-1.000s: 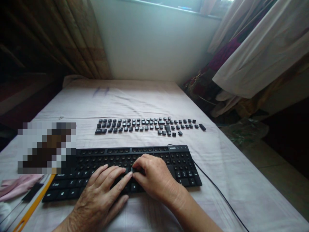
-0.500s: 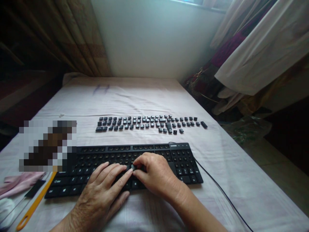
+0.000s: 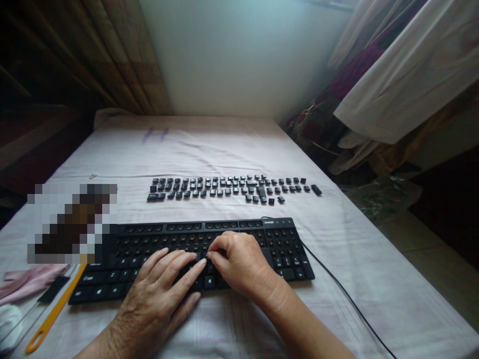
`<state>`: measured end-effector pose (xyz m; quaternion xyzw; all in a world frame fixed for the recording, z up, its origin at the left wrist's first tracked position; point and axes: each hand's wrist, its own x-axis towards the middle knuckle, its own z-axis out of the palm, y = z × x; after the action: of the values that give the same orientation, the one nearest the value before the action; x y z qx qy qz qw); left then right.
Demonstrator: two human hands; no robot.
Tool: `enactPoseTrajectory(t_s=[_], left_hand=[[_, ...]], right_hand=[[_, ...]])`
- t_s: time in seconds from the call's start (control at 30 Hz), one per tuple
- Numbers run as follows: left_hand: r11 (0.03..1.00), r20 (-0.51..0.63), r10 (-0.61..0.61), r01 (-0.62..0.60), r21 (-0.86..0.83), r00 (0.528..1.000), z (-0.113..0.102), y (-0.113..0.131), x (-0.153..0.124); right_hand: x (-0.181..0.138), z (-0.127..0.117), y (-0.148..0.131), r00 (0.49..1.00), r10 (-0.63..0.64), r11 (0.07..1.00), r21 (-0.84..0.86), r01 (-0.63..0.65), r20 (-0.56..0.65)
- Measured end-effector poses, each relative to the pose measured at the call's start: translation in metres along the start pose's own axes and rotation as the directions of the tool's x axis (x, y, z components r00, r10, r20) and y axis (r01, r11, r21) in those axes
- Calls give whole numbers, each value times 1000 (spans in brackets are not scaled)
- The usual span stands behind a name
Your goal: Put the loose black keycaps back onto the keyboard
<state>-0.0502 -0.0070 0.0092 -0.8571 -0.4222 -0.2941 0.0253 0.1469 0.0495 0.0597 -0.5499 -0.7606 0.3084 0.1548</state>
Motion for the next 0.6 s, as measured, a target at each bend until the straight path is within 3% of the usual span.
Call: enactPoseTrajectory(t_s=[0.6], left_hand=[[1000,6,0,0,11,1000,2,1,1]], right_hand=[[1,7,-2,999,34,997,-67,-35,-10]])
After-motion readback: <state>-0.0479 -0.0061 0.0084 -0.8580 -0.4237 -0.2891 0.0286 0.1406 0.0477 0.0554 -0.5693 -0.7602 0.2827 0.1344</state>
